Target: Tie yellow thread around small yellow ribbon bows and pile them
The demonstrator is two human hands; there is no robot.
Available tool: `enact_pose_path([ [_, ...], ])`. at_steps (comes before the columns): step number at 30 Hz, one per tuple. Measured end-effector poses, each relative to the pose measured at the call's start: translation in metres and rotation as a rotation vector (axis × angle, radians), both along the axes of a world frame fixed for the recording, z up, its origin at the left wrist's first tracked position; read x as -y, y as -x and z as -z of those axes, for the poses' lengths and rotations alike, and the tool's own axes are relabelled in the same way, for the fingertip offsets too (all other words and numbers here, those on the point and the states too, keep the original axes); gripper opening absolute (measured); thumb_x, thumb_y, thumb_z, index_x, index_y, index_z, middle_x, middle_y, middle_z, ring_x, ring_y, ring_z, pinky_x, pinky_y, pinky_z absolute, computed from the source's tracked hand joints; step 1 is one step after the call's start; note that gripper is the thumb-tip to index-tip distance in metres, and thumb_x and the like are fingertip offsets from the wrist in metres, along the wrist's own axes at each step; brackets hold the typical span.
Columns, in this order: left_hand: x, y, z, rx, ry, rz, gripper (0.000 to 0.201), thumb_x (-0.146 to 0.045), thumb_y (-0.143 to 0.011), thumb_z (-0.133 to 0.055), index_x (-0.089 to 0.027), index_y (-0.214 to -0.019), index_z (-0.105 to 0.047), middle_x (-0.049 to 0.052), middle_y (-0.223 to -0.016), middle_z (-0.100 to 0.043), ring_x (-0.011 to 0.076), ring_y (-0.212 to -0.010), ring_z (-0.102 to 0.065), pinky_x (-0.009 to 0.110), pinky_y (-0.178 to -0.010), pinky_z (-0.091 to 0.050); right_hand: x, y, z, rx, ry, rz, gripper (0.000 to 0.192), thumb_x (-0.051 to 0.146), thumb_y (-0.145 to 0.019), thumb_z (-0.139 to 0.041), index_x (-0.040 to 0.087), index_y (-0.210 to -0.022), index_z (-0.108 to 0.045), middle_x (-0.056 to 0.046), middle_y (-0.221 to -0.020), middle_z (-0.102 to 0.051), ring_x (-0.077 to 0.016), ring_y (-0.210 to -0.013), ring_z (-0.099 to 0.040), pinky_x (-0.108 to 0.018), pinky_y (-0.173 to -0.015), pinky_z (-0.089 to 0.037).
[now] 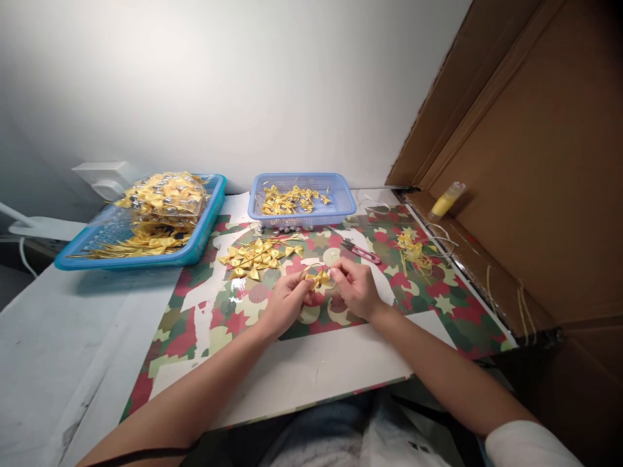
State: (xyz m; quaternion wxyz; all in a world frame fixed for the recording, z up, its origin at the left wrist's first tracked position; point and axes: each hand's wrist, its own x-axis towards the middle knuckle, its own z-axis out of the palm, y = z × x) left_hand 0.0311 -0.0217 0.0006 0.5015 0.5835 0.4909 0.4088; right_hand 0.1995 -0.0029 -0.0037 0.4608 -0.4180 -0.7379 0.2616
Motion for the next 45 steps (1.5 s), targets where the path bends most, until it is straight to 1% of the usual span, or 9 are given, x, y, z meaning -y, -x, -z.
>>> enact_pose_path([
  [7,-0.003,-0.003,0.004,0.241,0.117,0.018,0.030,-0.032,-0.079,-0.043,-0.022,-0.052,-0.034,-0.001,-0.048,-0.041,0.0113,-0.047,-0.037,0.028,-0.047,-0.037,-0.010,-0.010,-0.006,-0.039,-0.038,0.116,0.024,0.027,-0.087,-0.046,0.021,-0.064,-0.046,0.003,-0.054,-0.044,-0.0119,-0.052,-0.042,-0.024,-0.051,-0.034],
  [12,-0.005,-0.001,0.002,0.235,0.124,0.018,0.028,-0.032,-0.078,-0.042,-0.022,-0.053,-0.030,-0.002,-0.050,-0.040,0.0126,-0.048,-0.039,0.030,-0.049,-0.039,-0.010,-0.008,-0.004,-0.012,-0.037,0.119,0.023,0.027,-0.087,-0.045,0.021,-0.065,-0.047,0.004,-0.053,-0.044,-0.0117,-0.051,-0.041,-0.024,-0.050,-0.034],
  [18,-0.071,0.011,-0.042,0.177,0.005,-0.152,0.027,-0.040,-0.079,-0.050,-0.019,-0.063,-0.050,-0.002,-0.052,-0.048,0.0090,-0.044,-0.041,0.024,-0.045,-0.034,-0.011,-0.006,0.002,0.019,-0.006,0.101,0.023,0.027,-0.087,-0.046,0.020,-0.064,-0.047,0.004,-0.052,-0.043,-0.0110,-0.048,-0.039,-0.024,-0.048,-0.030],
  [22,-0.105,0.018,-0.062,-0.066,0.163,-0.017,0.037,-0.051,-0.070,-0.066,-0.015,-0.078,-0.060,0.002,-0.066,-0.062,0.0062,-0.041,-0.042,0.021,-0.040,-0.029,-0.012,-0.008,0.004,0.037,0.005,0.100,0.023,0.027,-0.087,-0.046,0.020,-0.064,-0.046,0.004,-0.051,-0.043,-0.0107,-0.047,-0.039,-0.023,-0.048,-0.030],
  [27,-0.073,0.033,-0.036,-0.335,0.038,0.069,0.034,-0.050,-0.077,-0.058,-0.017,-0.075,-0.061,0.002,-0.068,-0.066,0.0118,-0.049,-0.054,0.023,-0.046,-0.037,-0.013,-0.010,0.004,0.049,0.017,0.101,0.024,0.029,-0.088,-0.044,0.020,-0.065,-0.047,0.003,-0.054,-0.045,-0.0113,-0.050,-0.042,-0.023,-0.051,-0.031],
  [32,-0.042,0.077,-0.015,-0.702,-0.364,-0.210,0.019,-0.036,-0.081,-0.054,-0.020,-0.075,-0.064,0.003,-0.073,-0.068,0.0177,-0.064,-0.059,0.030,-0.062,-0.045,-0.010,-0.005,0.005,0.071,0.038,0.070,0.023,0.028,-0.086,-0.045,0.020,-0.065,-0.045,0.004,-0.052,-0.042,-0.0103,-0.048,-0.039,-0.023,-0.049,-0.029],
  [35,-0.040,0.101,-0.010,-0.895,-0.558,-0.291,0.016,-0.029,-0.078,-0.053,-0.019,-0.081,-0.065,0.008,-0.090,-0.068,0.0259,-0.089,-0.060,0.038,-0.081,-0.046,-0.009,-0.002,0.005,0.081,0.055,0.056,0.022,0.027,-0.085,-0.045,0.020,-0.064,-0.045,0.005,-0.051,-0.041,-0.0104,-0.048,-0.039,-0.023,-0.049,-0.029],
  [40,-0.036,0.100,-0.003,-0.980,-0.679,0.034,0.027,-0.034,-0.077,-0.060,-0.022,-0.101,-0.064,0.008,-0.113,-0.061,0.0278,-0.105,-0.052,0.043,-0.092,-0.040,-0.013,-0.003,0.010,0.101,0.060,0.086,0.024,0.029,-0.085,-0.045,0.020,-0.063,-0.045,0.004,-0.053,-0.044,-0.0109,-0.049,-0.041,-0.023,-0.051,-0.030],
  [45,-0.028,0.084,-0.001,-1.058,-0.666,0.031,0.030,-0.049,-0.075,-0.065,-0.020,-0.084,-0.063,0.009,-0.102,-0.060,0.0286,-0.098,-0.050,0.044,-0.087,-0.039,-0.019,-0.007,0.012,0.111,0.058,0.122,0.024,0.031,-0.085,-0.045,0.020,-0.063,-0.046,0.004,-0.052,-0.043,-0.0116,-0.049,-0.041,-0.024,-0.051,-0.030],
])
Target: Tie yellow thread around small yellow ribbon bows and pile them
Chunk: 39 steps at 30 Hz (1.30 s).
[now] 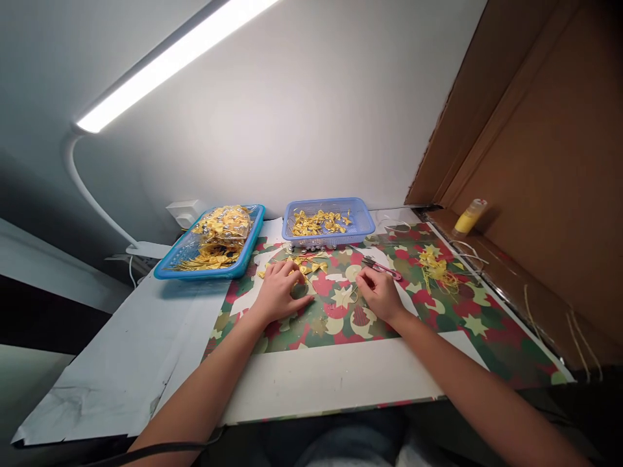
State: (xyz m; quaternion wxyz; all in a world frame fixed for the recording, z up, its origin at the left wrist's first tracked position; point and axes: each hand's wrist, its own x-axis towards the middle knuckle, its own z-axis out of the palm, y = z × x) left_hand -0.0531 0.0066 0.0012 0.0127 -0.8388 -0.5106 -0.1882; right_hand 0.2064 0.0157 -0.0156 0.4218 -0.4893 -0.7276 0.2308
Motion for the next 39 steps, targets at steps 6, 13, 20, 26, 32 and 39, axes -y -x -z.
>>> enact_pose_path([
  [6,-0.002,0.001,0.006,-0.040,-0.014,0.032,0.015,-0.028,-0.084,-0.054,-0.021,-0.077,-0.064,0.007,-0.094,-0.064,0.0247,-0.091,-0.053,0.041,-0.082,-0.038,-0.003,-0.004,-0.004,0.009,-0.011,0.030,0.021,0.028,-0.083,-0.047,0.021,-0.064,-0.051,0.003,-0.054,-0.048,-0.0129,-0.053,-0.045,-0.025,-0.054,-0.034],
  [13,-0.002,0.004,0.007,0.087,-0.158,-0.185,0.019,-0.033,-0.085,-0.057,-0.020,-0.071,-0.060,0.005,-0.083,-0.064,0.0228,-0.084,-0.055,0.036,-0.075,-0.036,-0.016,-0.020,-0.011,-0.025,-0.195,0.183,0.017,0.022,-0.083,-0.048,0.021,-0.071,-0.060,-0.002,-0.071,-0.063,-0.0182,-0.069,-0.053,-0.031,-0.067,-0.041],
  [20,0.002,-0.002,0.007,0.100,-0.219,-0.209,0.015,-0.035,-0.081,-0.061,-0.020,-0.078,-0.061,0.006,-0.089,-0.064,0.0244,-0.088,-0.055,0.037,-0.078,-0.035,-0.016,-0.021,-0.008,0.232,-0.140,-0.006,0.007,0.023,-0.078,-0.062,0.022,-0.085,-0.065,-0.005,-0.090,-0.064,-0.0232,-0.091,-0.053,-0.038,-0.083,-0.042],
  [26,0.003,-0.006,0.006,0.137,-0.200,-0.180,0.012,-0.030,-0.083,-0.057,-0.020,-0.078,-0.062,0.006,-0.091,-0.065,0.0251,-0.092,-0.056,0.038,-0.079,-0.035,-0.003,-0.005,-0.006,0.539,-0.007,-0.213,0.007,0.027,-0.082,-0.064,0.021,-0.082,-0.061,-0.007,-0.106,-0.059,-0.0268,-0.101,-0.046,-0.048,-0.090,-0.038],
  [32,0.005,-0.009,0.005,0.168,-0.164,-0.113,0.011,-0.027,-0.084,-0.055,-0.021,-0.078,-0.063,0.006,-0.093,-0.065,0.0241,-0.093,-0.056,0.039,-0.082,-0.037,-0.002,-0.001,-0.007,0.497,0.015,-0.250,0.012,0.018,-0.087,-0.058,0.021,-0.075,-0.056,-0.008,-0.101,-0.059,-0.0254,-0.097,-0.045,-0.047,-0.089,-0.037],
  [39,0.010,-0.027,0.006,0.163,-0.123,0.065,0.020,-0.028,-0.087,-0.056,-0.024,-0.102,-0.068,0.006,-0.104,-0.068,0.0234,-0.099,-0.056,0.039,-0.087,-0.039,0.002,0.002,-0.013,0.179,0.046,-0.294,0.010,0.022,-0.089,-0.056,0.021,-0.079,-0.057,-0.005,-0.099,-0.058,-0.0222,-0.099,-0.047,-0.040,-0.092,-0.038],
])
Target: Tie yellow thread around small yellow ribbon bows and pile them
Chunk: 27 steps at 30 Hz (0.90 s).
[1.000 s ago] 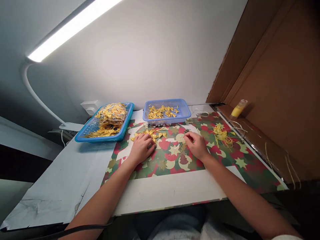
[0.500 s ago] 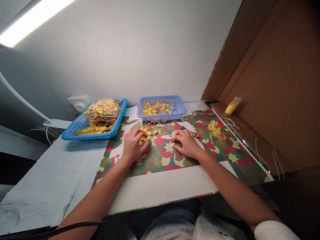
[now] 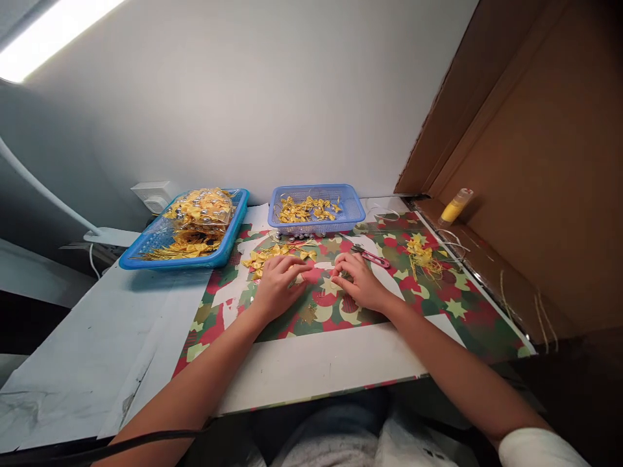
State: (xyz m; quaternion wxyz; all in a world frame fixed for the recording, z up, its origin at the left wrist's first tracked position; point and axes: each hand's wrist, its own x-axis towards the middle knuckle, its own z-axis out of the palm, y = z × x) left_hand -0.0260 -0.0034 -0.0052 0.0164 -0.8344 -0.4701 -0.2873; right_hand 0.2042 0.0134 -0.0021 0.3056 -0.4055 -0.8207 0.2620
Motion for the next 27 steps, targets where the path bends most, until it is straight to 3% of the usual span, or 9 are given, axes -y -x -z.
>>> enact_pose_path([
  [5,0.001,-0.009,0.003,0.088,0.023,0.118,0.026,-0.031,-0.086,-0.062,-0.031,-0.111,-0.069,0.004,-0.113,-0.068,0.0213,-0.099,-0.056,0.038,-0.091,-0.041,0.001,0.006,0.004,-0.134,0.031,-0.055,0.012,0.026,-0.091,-0.055,0.021,-0.080,-0.057,-0.003,-0.094,-0.058,-0.0199,-0.097,-0.049,-0.038,-0.091,-0.039],
  [10,0.003,-0.011,0.001,0.229,0.097,0.199,0.015,-0.034,-0.086,-0.063,-0.034,-0.093,-0.076,0.003,-0.111,-0.070,0.0202,-0.095,-0.055,0.038,-0.088,-0.043,0.002,0.011,0.010,-0.174,0.068,-0.087,0.016,0.032,-0.092,-0.053,0.021,-0.081,-0.057,-0.004,-0.094,-0.059,-0.0197,-0.093,-0.051,-0.037,-0.087,-0.041],
  [15,0.004,-0.015,-0.003,0.461,0.212,0.242,0.019,-0.039,-0.086,-0.062,-0.029,-0.080,-0.077,0.005,-0.099,-0.074,0.0208,-0.091,-0.058,0.040,-0.086,-0.045,0.004,0.013,0.011,-0.150,0.054,-0.122,0.014,0.030,-0.092,-0.053,0.022,-0.082,-0.057,-0.004,-0.095,-0.060,-0.0200,-0.095,-0.051,-0.038,-0.089,-0.041],
  [19,0.001,-0.013,-0.003,0.793,0.447,0.163,0.024,-0.045,-0.078,-0.068,-0.022,-0.075,-0.075,0.007,-0.093,-0.075,0.0225,-0.091,-0.064,0.040,-0.087,-0.047,0.004,0.009,0.008,-0.019,-0.006,-0.092,0.008,0.027,-0.090,-0.055,0.023,-0.090,-0.061,-0.005,-0.101,-0.063,-0.0226,-0.100,-0.050,-0.041,-0.091,-0.040],
  [22,-0.001,-0.006,-0.002,1.038,0.662,0.061,0.031,-0.050,-0.071,-0.072,-0.019,-0.077,-0.073,0.007,-0.087,-0.075,0.0215,-0.084,-0.066,0.034,-0.077,-0.051,0.003,0.005,0.006,0.064,-0.086,-0.008,0.010,0.025,-0.088,-0.056,0.023,-0.095,-0.064,-0.007,-0.105,-0.063,-0.0254,-0.102,-0.049,-0.046,-0.093,-0.038],
  [24,-0.002,-0.004,-0.003,1.084,0.794,0.039,0.033,-0.049,-0.067,-0.076,-0.017,-0.076,-0.072,0.006,-0.077,-0.073,0.0186,-0.074,-0.066,0.030,-0.069,-0.051,0.002,0.004,0.003,-0.002,-0.139,0.057,0.012,0.024,-0.088,-0.057,0.022,-0.095,-0.066,-0.008,-0.101,-0.064,-0.0255,-0.099,-0.051,-0.045,-0.091,-0.039],
  [27,0.002,-0.005,-0.007,0.992,0.956,0.098,0.031,-0.045,-0.065,-0.078,-0.015,-0.068,-0.071,0.004,-0.065,-0.070,0.0146,-0.062,-0.062,0.025,-0.061,-0.048,0.005,0.006,-0.001,-0.187,-0.161,0.052,0.013,0.026,-0.087,-0.060,0.022,-0.097,-0.067,-0.007,-0.096,-0.064,-0.0238,-0.096,-0.054,-0.043,-0.089,-0.042],
])
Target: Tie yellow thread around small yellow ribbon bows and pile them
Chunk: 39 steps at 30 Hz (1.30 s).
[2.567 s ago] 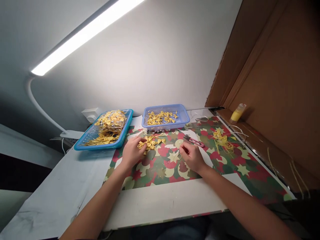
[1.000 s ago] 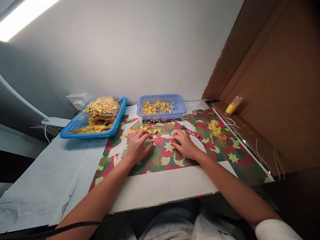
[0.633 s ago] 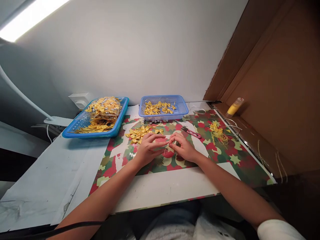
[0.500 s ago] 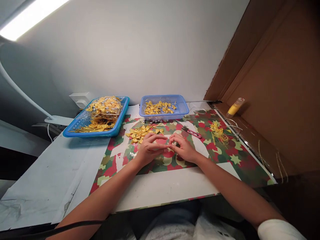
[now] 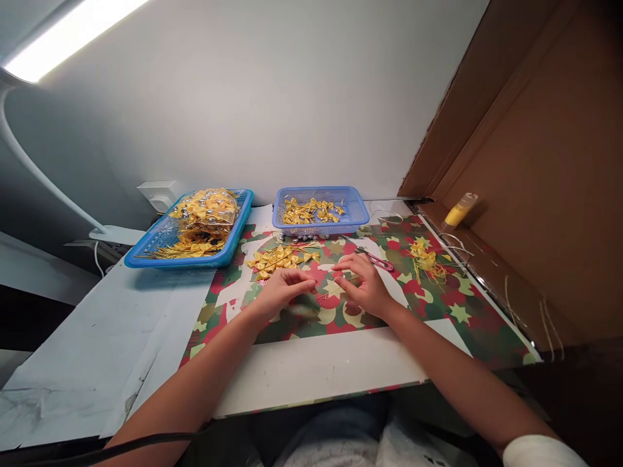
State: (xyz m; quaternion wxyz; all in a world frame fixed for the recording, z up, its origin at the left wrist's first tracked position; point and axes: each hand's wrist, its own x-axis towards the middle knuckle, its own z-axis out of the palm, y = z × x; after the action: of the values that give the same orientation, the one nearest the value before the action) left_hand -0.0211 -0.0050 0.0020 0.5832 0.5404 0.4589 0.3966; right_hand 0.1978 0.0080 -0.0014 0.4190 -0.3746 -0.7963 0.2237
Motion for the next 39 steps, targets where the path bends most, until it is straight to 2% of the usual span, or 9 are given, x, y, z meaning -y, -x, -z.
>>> enact_pose_path([
  [4,0.007,-0.007,-0.004,-0.009,0.057,0.163,0.029,-0.042,-0.064,-0.079,-0.014,-0.067,-0.072,0.005,-0.063,-0.069,0.0134,-0.058,-0.060,0.023,-0.056,-0.046,0.008,0.008,-0.001,-0.095,0.101,-0.156,0.019,0.030,-0.087,-0.061,0.025,-0.104,-0.068,-0.006,-0.100,-0.065,-0.0223,-0.100,-0.056,-0.042,-0.090,-0.044],
  [8,0.010,-0.011,-0.002,-0.030,0.097,0.235,0.031,-0.043,-0.066,-0.078,-0.013,-0.068,-0.071,0.005,-0.063,-0.068,0.0124,-0.055,-0.059,0.022,-0.051,-0.044,0.011,0.013,0.002,-0.122,0.152,-0.195,0.014,0.032,-0.084,-0.065,0.025,-0.094,-0.071,-0.005,-0.095,-0.066,-0.0216,-0.097,-0.058,-0.040,-0.087,-0.047],
  [12,0.011,-0.013,-0.001,-0.042,0.128,0.255,0.031,-0.044,-0.067,-0.077,-0.013,-0.066,-0.069,0.003,-0.059,-0.065,0.0109,-0.050,-0.057,0.021,-0.048,-0.042,0.011,0.014,0.002,-0.120,0.157,-0.189,0.007,0.030,-0.082,-0.067,0.024,-0.081,-0.071,-0.004,-0.085,-0.066,-0.0204,-0.089,-0.058,-0.038,-0.082,-0.047],
  [16,0.011,-0.014,-0.001,-0.062,0.136,0.263,0.032,-0.045,-0.068,-0.075,-0.014,-0.069,-0.069,0.002,-0.057,-0.064,0.0110,-0.049,-0.056,0.022,-0.048,-0.041,0.012,0.017,0.000,-0.165,0.187,-0.215,0.013,0.029,-0.084,-0.064,0.022,-0.073,-0.065,-0.003,-0.079,-0.064,-0.0192,-0.084,-0.057,-0.036,-0.079,-0.047],
  [20,0.010,-0.011,0.004,-0.052,0.065,0.195,0.036,-0.049,-0.075,-0.068,-0.014,-0.066,-0.066,0.002,-0.062,-0.063,0.0107,-0.056,-0.055,0.022,-0.054,-0.041,0.012,0.017,0.000,-0.242,0.210,-0.145,0.016,0.029,-0.086,-0.059,0.021,-0.072,-0.059,-0.003,-0.079,-0.062,-0.0178,-0.080,-0.057,-0.034,-0.076,-0.047],
  [23,0.007,-0.012,0.009,0.092,0.054,0.094,0.039,-0.050,-0.075,-0.068,-0.014,-0.061,-0.062,0.000,-0.060,-0.058,0.0097,-0.058,-0.050,0.022,-0.057,-0.040,0.011,0.015,0.002,-0.222,0.136,-0.068,0.014,0.025,-0.084,-0.057,0.022,-0.071,-0.058,-0.003,-0.078,-0.061,-0.0183,-0.080,-0.057,-0.034,-0.075,-0.045],
  [29,0.004,-0.020,0.014,0.410,0.236,-0.078,0.040,-0.050,-0.059,-0.080,-0.014,-0.064,-0.062,0.001,-0.065,-0.059,0.0069,-0.055,-0.042,0.022,-0.056,-0.039,0.014,0.015,0.007,-0.040,-0.146,-0.080,0.011,0.019,-0.080,-0.058,0.023,-0.069,-0.058,-0.002,-0.077,-0.063,-0.0185,-0.077,-0.057,-0.037,-0.077,-0.041],
  [33,0.005,-0.020,0.015,0.285,0.209,-0.118,0.041,-0.050,-0.059,-0.080,-0.014,-0.076,-0.072,0.004,-0.075,-0.066,0.0055,-0.053,-0.038,0.022,-0.054,-0.036,0.014,0.015,0.008,-0.009,-0.271,-0.098,0.010,0.019,-0.083,-0.057,0.022,-0.074,-0.058,-0.002,-0.080,-0.064,-0.0172,-0.077,-0.058,-0.036,-0.076,-0.039],
  [39,0.014,-0.022,0.006,-0.040,0.033,-0.036,0.034,-0.047,-0.063,-0.078,-0.014,-0.070,-0.077,0.001,-0.054,-0.062,0.0067,-0.048,-0.036,0.021,-0.045,-0.028,0.014,0.012,0.007,0.029,-0.330,-0.073,0.010,0.020,-0.088,-0.053,0.021,-0.079,-0.057,-0.003,-0.082,-0.063,-0.0180,-0.079,-0.057,-0.036,-0.074,-0.038],
])
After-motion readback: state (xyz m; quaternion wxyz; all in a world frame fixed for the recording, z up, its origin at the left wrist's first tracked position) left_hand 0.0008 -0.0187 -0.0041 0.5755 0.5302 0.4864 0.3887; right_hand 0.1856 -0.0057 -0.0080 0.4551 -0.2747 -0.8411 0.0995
